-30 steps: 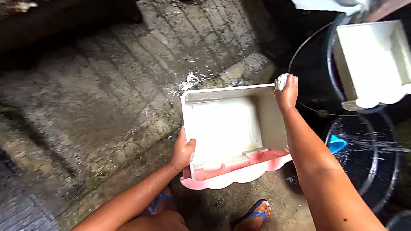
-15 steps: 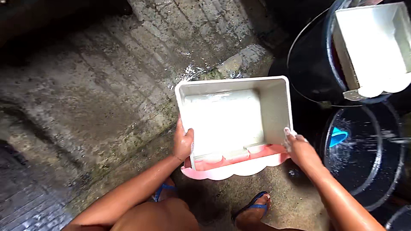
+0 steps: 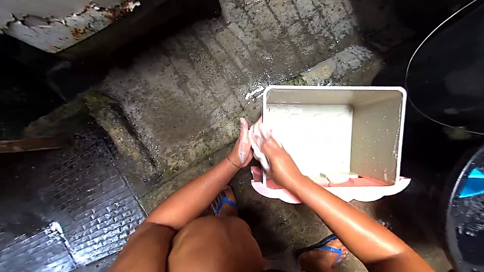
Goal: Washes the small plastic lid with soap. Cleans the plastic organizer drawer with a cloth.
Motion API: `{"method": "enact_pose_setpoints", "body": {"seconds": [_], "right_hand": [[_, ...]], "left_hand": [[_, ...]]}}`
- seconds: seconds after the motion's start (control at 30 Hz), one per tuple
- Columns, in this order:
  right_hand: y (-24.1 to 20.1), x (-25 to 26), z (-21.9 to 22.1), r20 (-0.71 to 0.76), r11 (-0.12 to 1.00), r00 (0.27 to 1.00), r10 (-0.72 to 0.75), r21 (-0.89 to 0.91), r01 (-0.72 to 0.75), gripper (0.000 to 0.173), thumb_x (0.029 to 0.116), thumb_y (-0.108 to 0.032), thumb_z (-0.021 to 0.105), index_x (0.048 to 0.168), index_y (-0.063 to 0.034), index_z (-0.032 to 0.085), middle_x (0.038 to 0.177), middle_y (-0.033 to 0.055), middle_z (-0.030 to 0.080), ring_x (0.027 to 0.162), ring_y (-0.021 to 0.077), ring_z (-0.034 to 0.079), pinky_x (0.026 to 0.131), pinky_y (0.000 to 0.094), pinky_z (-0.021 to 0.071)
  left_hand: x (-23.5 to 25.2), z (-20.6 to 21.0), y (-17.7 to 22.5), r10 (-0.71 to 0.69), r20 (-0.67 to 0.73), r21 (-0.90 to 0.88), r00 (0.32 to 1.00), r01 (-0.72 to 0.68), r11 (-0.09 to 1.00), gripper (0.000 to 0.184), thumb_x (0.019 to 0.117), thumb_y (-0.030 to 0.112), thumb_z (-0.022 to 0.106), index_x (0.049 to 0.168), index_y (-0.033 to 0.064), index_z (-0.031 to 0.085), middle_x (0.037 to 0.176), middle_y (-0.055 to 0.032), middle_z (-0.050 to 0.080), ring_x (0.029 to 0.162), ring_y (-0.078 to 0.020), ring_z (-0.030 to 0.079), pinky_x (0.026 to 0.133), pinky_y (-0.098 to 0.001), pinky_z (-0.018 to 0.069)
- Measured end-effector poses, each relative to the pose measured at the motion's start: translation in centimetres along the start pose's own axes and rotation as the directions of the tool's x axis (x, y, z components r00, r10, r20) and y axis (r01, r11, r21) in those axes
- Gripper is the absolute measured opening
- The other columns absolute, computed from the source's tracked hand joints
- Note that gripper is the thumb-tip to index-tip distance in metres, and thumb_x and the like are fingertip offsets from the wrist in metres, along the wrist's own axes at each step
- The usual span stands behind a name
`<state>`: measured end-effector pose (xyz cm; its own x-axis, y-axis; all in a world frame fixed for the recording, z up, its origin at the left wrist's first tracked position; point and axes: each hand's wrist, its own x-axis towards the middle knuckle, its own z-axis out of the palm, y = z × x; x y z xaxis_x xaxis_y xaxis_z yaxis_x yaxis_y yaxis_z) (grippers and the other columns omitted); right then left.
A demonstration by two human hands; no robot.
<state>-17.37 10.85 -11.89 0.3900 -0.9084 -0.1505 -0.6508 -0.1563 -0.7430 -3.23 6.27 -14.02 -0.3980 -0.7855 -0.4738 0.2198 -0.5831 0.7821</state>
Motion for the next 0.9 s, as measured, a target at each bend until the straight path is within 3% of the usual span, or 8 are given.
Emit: {"method": "enact_pose_setpoints", "body": {"seconds": [0.1, 0.17, 0.3, 0.4, 0.5, 0.63, 0.8, 0.9], "right_hand": [[0.6, -6.6, -0.6, 0.076, 0.990, 0.995, -0.071, 0.128, 0.061, 0.043, 0.0914, -0.002, 0.063, 0.134, -0.0045, 0.066, 0.145, 0.0181, 0.060, 0.133, 0.0343, 0.059, 0.111, 0.0484, 0.0486], [1.4, -8.5, -3.1, 0.000, 0.985, 1.000, 0.009, 0.173, -0.009, 0.038, 0.0842, 0.001, 0.071, 0.122, 0.0018, 0.068, 0.127, 0.0207, 0.068, 0.117, 0.0337, 0.067, 0.101, 0.0476, 0.0551], [5.0, -11.8, -12.7, -0.341, 0.855, 0.785, 0.517, 0.242, -0.458, 0.044, 0.0894, -0.007, 0.070, 0.128, 0.0082, 0.056, 0.102, 0.0214, 0.070, 0.088, 0.0273, 0.070, 0.079, 0.0496, 0.0592], [9.8, -16.2, -18.7, -0.602, 0.795, 0.525, 0.602, 0.393, -0.461, 0.032, 0.1024, -0.023, 0.055, 0.125, -0.0009, 0.060, 0.100, 0.0082, 0.068, 0.082, 0.0117, 0.067, 0.077, 0.0367, 0.0599], [13.9, -20.4, -20.6, -0.567, 0.648, 0.349, 0.746, 0.499, -0.575, 0.039, 0.1067, -0.035, 0.047, 0.130, -0.0065, 0.058, 0.106, 0.0152, 0.068, 0.083, 0.0228, 0.070, 0.075, 0.0468, 0.0604], [21.1, -24.1, -16.6, -0.492, 0.519, 0.322, 0.809, 0.338, -0.785, 0.049, 0.1032, -0.023, 0.057, 0.143, 0.0029, 0.046, 0.138, 0.0331, 0.053, 0.123, 0.0480, 0.057, 0.101, 0.0660, 0.0474], [28.3, -26.1, -11.3, -0.329, 0.417, 0.358, 0.874, 0.126, -0.900, 0.074, 0.0863, -0.019, 0.080, 0.148, 0.0038, 0.047, 0.151, 0.0350, 0.042, 0.140, 0.0524, 0.043, 0.110, 0.0710, 0.0378], [29.8, -25.7, -10.0, -0.278, 0.361, 0.340, 0.899, 0.030, -0.932, 0.087, 0.0764, -0.018, 0.088, 0.148, 0.0039, 0.044, 0.149, 0.0350, 0.044, 0.135, 0.0533, 0.047, 0.105, 0.0711, 0.0416]], "left_hand": [[0.0, 0.3, -0.4, 0.006, 0.061, 0.294, 0.998, -0.024, 0.956, 0.063, 0.1101, 0.037, 0.037, 0.166, 0.0243, 0.011, 0.167, -0.0032, 0.031, 0.139, -0.0172, 0.050, 0.109, -0.0409, 0.0482], [0.1, 1.2, -1.0, -0.037, 0.017, 0.445, 0.999, 0.025, 0.895, 0.097, 0.0957, 0.005, 0.065, 0.166, 0.0197, 0.001, 0.165, -0.0120, 0.032, 0.137, -0.0195, 0.052, 0.109, -0.0395, 0.0485], [-0.4, 1.8, -0.7, -0.054, -0.171, 0.484, 0.984, 0.132, 0.865, 0.082, 0.0955, -0.005, 0.056, 0.164, 0.0121, 0.013, 0.144, -0.0188, 0.053, 0.116, -0.0201, 0.064, 0.096, -0.0405, 0.0556], [-0.8, 0.6, 0.1, 0.067, -0.255, 0.504, 0.965, 0.073, 0.861, 0.073, 0.0932, -0.004, 0.055, 0.159, 0.0113, 0.027, 0.136, -0.0101, 0.059, 0.103, -0.0081, 0.066, 0.085, -0.0302, 0.0587], [-0.3, -0.9, 0.7, 0.135, -0.300, 0.563, 0.945, 0.061, 0.824, 0.072, 0.0887, -0.006, 0.054, 0.156, 0.0078, 0.031, 0.126, -0.0060, 0.060, 0.087, 0.0017, 0.064, 0.073, -0.0182, 0.0546], [0.5, -1.4, 0.8, 0.127, -0.316, 0.602, 0.940, 0.095, 0.793, 0.076, 0.0860, -0.009, 0.052, 0.156, 0.0073, 0.028, 0.127, -0.0076, 0.058, 0.090, 0.0021, 0.063, 0.073, -0.0172, 0.0534], [0.9, -0.8, 0.7, 0.153, -0.293, 0.627, 0.944, 0.069, 0.776, 0.073, 0.0867, -0.007, 0.051, 0.155, 0.0068, 0.028, 0.128, -0.0073, 0.057, 0.094, 0.0020, 0.063, 0.077, -0.0169, 0.0532], [0.9, -0.5, 0.6, 0.166, -0.307, 0.633, 0.937, 0.071, 0.771, 0.072, 0.0874, -0.007, 0.050, 0.155, 0.0056, 0.028, 0.129, -0.0071, 0.056, 0.095, 0.0027, 0.062, 0.077, -0.0161, 0.0527]]}}
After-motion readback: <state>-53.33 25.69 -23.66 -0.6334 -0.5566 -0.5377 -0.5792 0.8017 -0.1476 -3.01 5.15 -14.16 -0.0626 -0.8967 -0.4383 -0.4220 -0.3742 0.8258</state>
